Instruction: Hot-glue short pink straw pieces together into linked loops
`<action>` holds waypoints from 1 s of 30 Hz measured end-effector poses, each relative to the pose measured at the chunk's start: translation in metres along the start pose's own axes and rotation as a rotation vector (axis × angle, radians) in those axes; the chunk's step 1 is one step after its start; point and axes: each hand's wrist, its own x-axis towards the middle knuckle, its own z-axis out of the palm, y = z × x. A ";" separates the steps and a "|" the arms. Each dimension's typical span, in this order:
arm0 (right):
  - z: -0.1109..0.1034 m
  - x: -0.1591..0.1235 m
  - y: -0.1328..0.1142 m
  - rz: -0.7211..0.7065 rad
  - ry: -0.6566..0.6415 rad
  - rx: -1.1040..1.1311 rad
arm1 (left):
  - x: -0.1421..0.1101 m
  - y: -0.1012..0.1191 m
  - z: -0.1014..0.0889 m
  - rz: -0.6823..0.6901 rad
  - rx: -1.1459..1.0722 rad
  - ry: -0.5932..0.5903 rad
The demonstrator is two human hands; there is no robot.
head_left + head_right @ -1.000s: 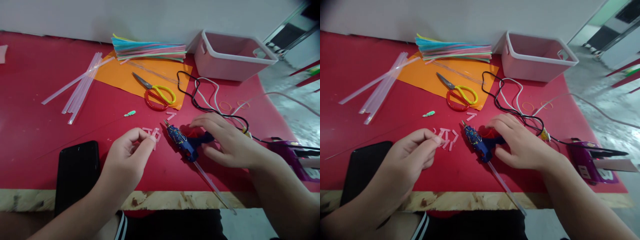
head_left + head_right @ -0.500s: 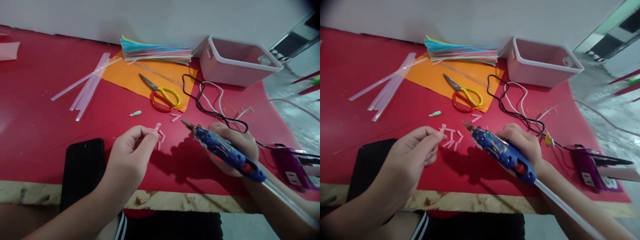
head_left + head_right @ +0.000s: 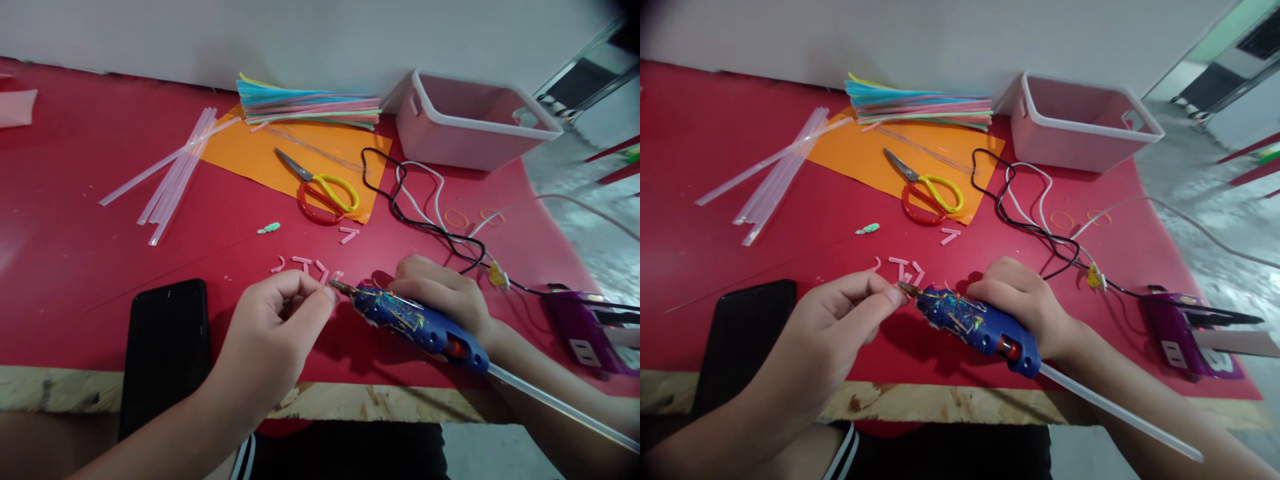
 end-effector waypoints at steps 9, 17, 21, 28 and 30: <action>0.001 -0.001 0.001 0.004 0.001 -0.098 | 0.000 0.000 0.000 -0.032 -0.029 0.005; -0.004 0.003 -0.004 -0.022 -0.009 -0.264 | 0.001 -0.002 -0.001 -0.028 0.005 0.009; -0.004 0.003 -0.004 -0.032 -0.005 -0.285 | 0.000 -0.001 -0.001 -0.051 0.006 0.008; -0.004 0.002 -0.003 -0.034 0.001 -0.289 | -0.002 0.004 -0.002 -0.095 -0.001 -0.003; -0.004 0.002 -0.004 -0.029 -0.001 -0.284 | -0.002 0.005 -0.001 -0.095 -0.006 0.001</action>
